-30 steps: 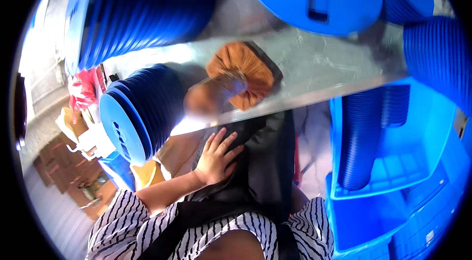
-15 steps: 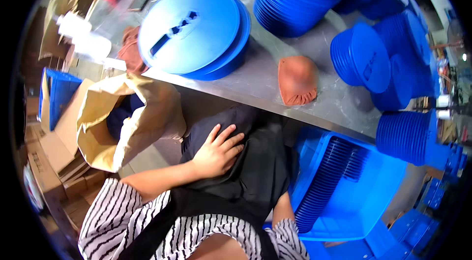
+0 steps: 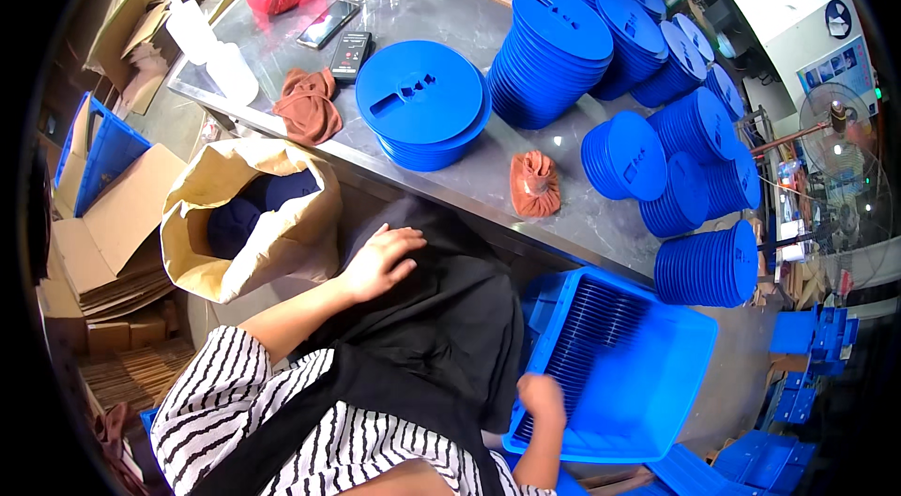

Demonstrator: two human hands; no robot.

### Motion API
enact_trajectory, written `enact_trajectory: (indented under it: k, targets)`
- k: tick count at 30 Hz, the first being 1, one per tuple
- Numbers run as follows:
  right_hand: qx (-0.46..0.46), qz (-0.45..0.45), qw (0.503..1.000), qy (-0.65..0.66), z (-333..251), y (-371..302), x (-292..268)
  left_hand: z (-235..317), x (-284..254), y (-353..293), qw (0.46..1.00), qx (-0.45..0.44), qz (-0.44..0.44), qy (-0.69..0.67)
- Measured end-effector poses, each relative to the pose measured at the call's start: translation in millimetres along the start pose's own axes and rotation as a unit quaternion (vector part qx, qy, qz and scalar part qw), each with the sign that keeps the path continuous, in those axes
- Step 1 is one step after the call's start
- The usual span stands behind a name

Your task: The person wipes the surface of blue plastic spools with a brown cloth, handling them one at a time. They place the cleaned spools into a blue bin and later stack them on a table, where they briefly use a handheld device on the stack.

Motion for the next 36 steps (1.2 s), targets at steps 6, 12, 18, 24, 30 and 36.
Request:
enact_trajectory:
  k: [6,12,18,24,30,36]
  targets:
    - [-0.19,0.399,0.866,0.236,-107,18,-221,-37,-99,12,0.896,-0.089,0.339,-0.271]
    - [-0.248,0.566,0.731,0.289,-169,64,-302,-51,-141,71,0.881,-0.14,0.381,-0.245]
    - [-0.381,0.427,0.684,0.452,-240,99,-320,-64,-131,95,0.857,-0.065,0.344,-0.378]
    - [-0.385,0.257,0.576,0.674,-274,138,-321,-60,-133,109,0.887,-0.097,0.314,-0.324]
    - [-0.364,0.358,0.585,0.631,-252,136,-291,-127,-170,112,0.839,-0.119,0.391,-0.358]
    - [-0.309,0.332,0.718,0.528,-224,102,-185,-234,-228,163,0.87,-0.274,0.333,0.239]
Point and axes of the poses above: each hand's wrist, its own y-axis towards the middle knuckle, its own x-axis out of the palm, z = x × y, the point moved 8 cm from there along y, towards the middle knuckle, and after that the axes turned 5 degrees about -z, right-handed, at the moved point
